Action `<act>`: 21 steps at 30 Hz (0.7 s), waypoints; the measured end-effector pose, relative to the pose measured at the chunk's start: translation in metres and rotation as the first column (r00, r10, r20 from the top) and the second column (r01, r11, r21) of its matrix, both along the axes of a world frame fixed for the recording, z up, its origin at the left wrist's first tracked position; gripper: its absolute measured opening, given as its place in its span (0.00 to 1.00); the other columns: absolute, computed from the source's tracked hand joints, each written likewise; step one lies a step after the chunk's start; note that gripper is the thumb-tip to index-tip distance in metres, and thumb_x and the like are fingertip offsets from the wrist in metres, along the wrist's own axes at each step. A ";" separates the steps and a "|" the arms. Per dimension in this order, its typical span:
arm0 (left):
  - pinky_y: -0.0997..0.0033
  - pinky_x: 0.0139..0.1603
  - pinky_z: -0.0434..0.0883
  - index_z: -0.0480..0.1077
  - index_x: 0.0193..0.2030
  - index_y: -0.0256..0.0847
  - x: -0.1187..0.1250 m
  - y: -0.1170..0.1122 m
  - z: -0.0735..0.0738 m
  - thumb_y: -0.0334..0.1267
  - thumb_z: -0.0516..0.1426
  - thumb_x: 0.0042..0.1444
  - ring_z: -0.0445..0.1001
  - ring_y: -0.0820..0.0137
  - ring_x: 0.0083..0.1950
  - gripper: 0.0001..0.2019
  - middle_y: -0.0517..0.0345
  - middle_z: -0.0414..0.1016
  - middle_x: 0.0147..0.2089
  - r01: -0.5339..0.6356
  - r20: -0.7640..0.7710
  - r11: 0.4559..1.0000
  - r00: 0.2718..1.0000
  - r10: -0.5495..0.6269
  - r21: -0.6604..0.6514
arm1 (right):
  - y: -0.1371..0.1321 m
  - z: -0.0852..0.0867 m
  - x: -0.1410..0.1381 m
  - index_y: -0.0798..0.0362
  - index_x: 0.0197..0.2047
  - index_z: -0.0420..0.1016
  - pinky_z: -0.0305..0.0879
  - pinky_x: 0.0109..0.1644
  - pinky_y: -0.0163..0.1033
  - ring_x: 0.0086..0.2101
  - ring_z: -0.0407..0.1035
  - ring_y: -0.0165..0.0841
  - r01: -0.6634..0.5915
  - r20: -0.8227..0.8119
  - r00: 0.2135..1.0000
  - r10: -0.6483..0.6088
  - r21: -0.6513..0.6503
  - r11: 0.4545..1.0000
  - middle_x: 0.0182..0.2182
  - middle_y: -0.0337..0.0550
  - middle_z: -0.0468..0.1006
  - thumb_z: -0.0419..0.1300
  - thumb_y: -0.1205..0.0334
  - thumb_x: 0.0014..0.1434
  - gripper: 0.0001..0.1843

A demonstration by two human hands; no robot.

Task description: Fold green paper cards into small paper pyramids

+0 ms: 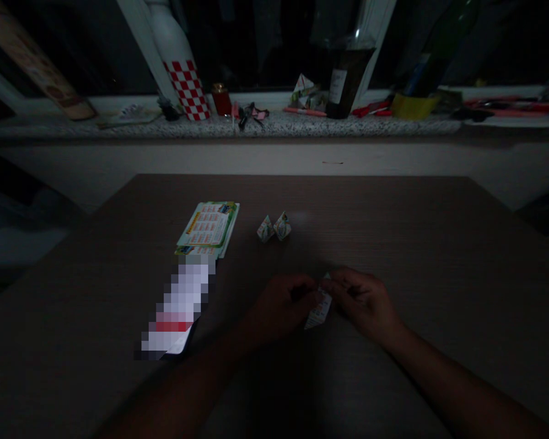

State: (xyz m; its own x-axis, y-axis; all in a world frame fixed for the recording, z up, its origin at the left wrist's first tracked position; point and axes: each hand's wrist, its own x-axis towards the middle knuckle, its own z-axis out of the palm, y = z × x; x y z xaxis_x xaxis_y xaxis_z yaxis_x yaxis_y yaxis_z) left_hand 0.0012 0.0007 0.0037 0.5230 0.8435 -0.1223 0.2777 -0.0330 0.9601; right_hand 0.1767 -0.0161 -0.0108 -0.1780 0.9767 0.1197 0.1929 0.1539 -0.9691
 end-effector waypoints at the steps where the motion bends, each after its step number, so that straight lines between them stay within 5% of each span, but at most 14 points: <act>1: 0.76 0.29 0.61 0.70 0.29 0.35 0.000 0.000 -0.001 0.40 0.55 0.56 0.64 0.75 0.28 0.10 0.62 0.66 0.25 -0.003 0.032 1.000 0.999 0.003 -0.020 | 0.000 0.000 0.000 0.55 0.28 0.71 0.56 0.23 0.30 0.20 0.60 0.25 -0.005 -0.023 1.000 0.005 -0.014 1.000 0.18 0.35 0.66 0.58 0.55 0.59 0.13; 4: 0.76 0.29 0.61 0.70 0.30 0.35 0.000 0.002 -0.002 0.41 0.56 0.55 0.64 0.75 0.28 0.10 0.62 0.67 0.26 -0.038 0.129 0.996 0.990 0.048 -0.085 | 0.000 -0.001 0.002 0.54 0.33 0.71 0.56 0.24 0.30 0.21 0.60 0.25 -0.028 -0.082 0.996 0.024 -0.048 0.998 0.20 0.35 0.68 0.58 0.54 0.59 0.12; 12: 0.76 0.31 0.62 0.71 0.33 0.36 0.003 0.003 -0.009 0.45 0.57 0.54 0.66 0.74 0.30 0.12 0.60 0.69 0.29 -0.074 0.209 0.985 0.972 0.106 -0.153 | 0.000 -0.002 0.006 0.55 0.21 0.66 0.52 0.21 0.30 0.18 0.57 0.24 -0.136 0.035 0.990 0.137 -0.028 0.990 0.15 0.35 0.65 0.53 0.53 0.62 0.21; 17: 0.77 0.29 0.59 0.69 0.29 0.36 0.003 -0.001 -0.006 0.45 0.52 0.59 0.61 0.76 0.27 0.15 0.63 0.63 0.25 -0.014 0.102 1.000 0.995 0.016 -0.019 | -0.001 -0.004 0.006 0.54 0.20 0.64 0.51 0.20 0.30 0.17 0.56 0.24 -0.104 -0.006 0.995 0.104 -0.021 0.994 0.14 0.34 0.63 0.53 0.53 0.62 0.21; 21: 0.78 0.28 0.58 0.68 0.29 0.36 0.003 -0.004 0.000 0.42 0.51 0.60 0.60 0.77 0.27 0.14 0.64 0.62 0.24 -0.048 0.076 0.996 0.996 0.042 0.077 | 0.000 -0.004 0.004 0.55 0.23 0.65 0.53 0.21 0.30 0.18 0.58 0.24 -0.219 -0.001 0.976 0.219 -0.058 0.974 0.16 0.35 0.65 0.52 0.51 0.62 0.21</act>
State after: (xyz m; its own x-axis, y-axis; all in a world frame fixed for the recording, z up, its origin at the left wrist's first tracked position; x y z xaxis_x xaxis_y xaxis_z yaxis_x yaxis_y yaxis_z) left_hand 0.0043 -0.0032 0.0035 0.4895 0.8718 -0.0174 0.2091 -0.0980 0.9730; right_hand 0.1810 -0.0162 -0.0151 -0.3890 0.9191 0.0634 0.1655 0.1374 -0.9766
